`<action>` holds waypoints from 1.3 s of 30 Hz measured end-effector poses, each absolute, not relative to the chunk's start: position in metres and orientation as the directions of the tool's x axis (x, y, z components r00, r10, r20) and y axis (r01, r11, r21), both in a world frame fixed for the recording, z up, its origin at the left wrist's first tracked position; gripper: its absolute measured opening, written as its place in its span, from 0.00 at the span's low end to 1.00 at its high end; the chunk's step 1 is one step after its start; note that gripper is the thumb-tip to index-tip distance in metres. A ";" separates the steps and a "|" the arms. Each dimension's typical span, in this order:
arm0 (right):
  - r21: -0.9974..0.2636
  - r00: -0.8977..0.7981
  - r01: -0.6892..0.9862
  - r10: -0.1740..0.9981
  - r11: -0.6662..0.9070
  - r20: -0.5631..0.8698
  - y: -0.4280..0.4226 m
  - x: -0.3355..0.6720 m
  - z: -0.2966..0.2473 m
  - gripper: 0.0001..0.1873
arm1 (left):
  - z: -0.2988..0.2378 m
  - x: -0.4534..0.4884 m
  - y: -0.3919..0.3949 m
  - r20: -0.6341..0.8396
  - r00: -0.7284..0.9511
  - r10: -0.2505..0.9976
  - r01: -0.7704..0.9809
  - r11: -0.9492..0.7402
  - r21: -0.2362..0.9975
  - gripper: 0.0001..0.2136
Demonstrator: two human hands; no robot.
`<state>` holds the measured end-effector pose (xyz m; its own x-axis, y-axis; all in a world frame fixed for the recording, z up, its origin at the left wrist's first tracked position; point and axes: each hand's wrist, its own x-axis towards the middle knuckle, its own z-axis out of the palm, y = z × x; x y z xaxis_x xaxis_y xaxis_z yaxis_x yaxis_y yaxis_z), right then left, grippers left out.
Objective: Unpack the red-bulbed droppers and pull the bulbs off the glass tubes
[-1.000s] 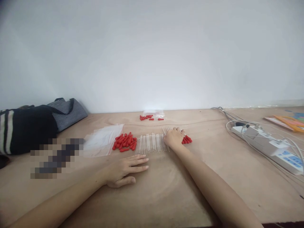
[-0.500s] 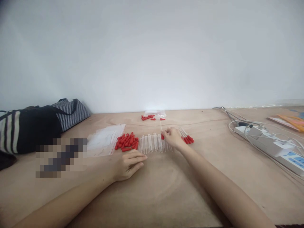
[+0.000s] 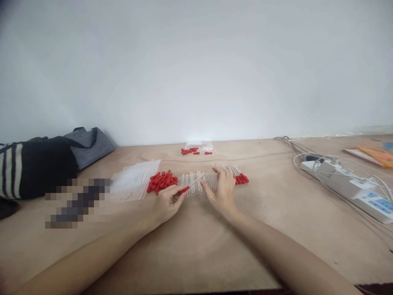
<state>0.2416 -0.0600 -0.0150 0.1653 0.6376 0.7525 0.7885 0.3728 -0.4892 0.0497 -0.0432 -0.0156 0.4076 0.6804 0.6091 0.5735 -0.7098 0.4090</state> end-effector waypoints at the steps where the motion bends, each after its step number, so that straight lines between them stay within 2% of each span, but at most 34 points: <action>1: -0.387 0.100 0.841 0.593 0.379 0.799 -0.061 0.245 -0.015 0.24 | -0.016 0.044 -0.041 0.632 0.433 0.643 0.575 -0.737 0.355 0.07; 3: -0.143 -0.143 0.881 0.542 0.452 0.828 -0.063 0.248 -0.016 0.21 | -0.017 0.036 -0.039 0.658 0.490 0.573 0.559 -0.785 0.267 0.08; 5: 0.057 -0.379 0.833 0.492 0.551 0.784 -0.061 0.245 -0.021 0.14 | -0.017 0.033 -0.037 0.668 0.535 0.518 0.537 -0.818 0.205 0.08; 8: 0.173 -0.501 0.780 0.436 0.601 0.748 -0.056 0.237 -0.029 0.11 | -0.018 0.036 -0.035 0.667 0.582 0.464 0.518 -0.844 0.135 0.07; 12: 0.168 -0.499 0.783 0.444 0.599 0.744 -0.051 0.233 -0.034 0.11 | -0.019 0.041 -0.032 0.669 0.619 0.411 0.524 -0.851 0.038 0.07; 16: 0.169 -0.522 0.765 0.443 0.622 0.729 -0.052 0.236 -0.032 0.10 | -0.021 0.041 -0.031 0.655 0.635 0.409 0.558 -0.829 -0.023 0.07; 26: 0.097 -0.493 0.751 0.456 0.654 0.741 -0.058 0.236 -0.028 0.11 | -0.018 0.042 -0.037 0.629 0.660 0.411 0.560 -0.827 -0.046 0.09; 33: 0.097 -0.483 0.755 0.450 0.648 0.751 -0.061 0.236 -0.028 0.11 | -0.018 0.043 -0.039 0.603 0.683 0.412 0.552 -0.832 -0.056 0.09; 37: 0.076 -0.482 0.757 0.476 0.649 0.736 -0.064 0.240 -0.027 0.12 | -0.019 0.040 -0.039 0.593 0.699 0.399 0.551 -0.829 -0.092 0.10; 39: 0.058 -0.471 0.769 0.503 0.637 0.725 -0.065 0.247 -0.027 0.11 | -0.019 0.038 -0.038 0.613 0.667 0.424 0.577 -0.814 -0.065 0.10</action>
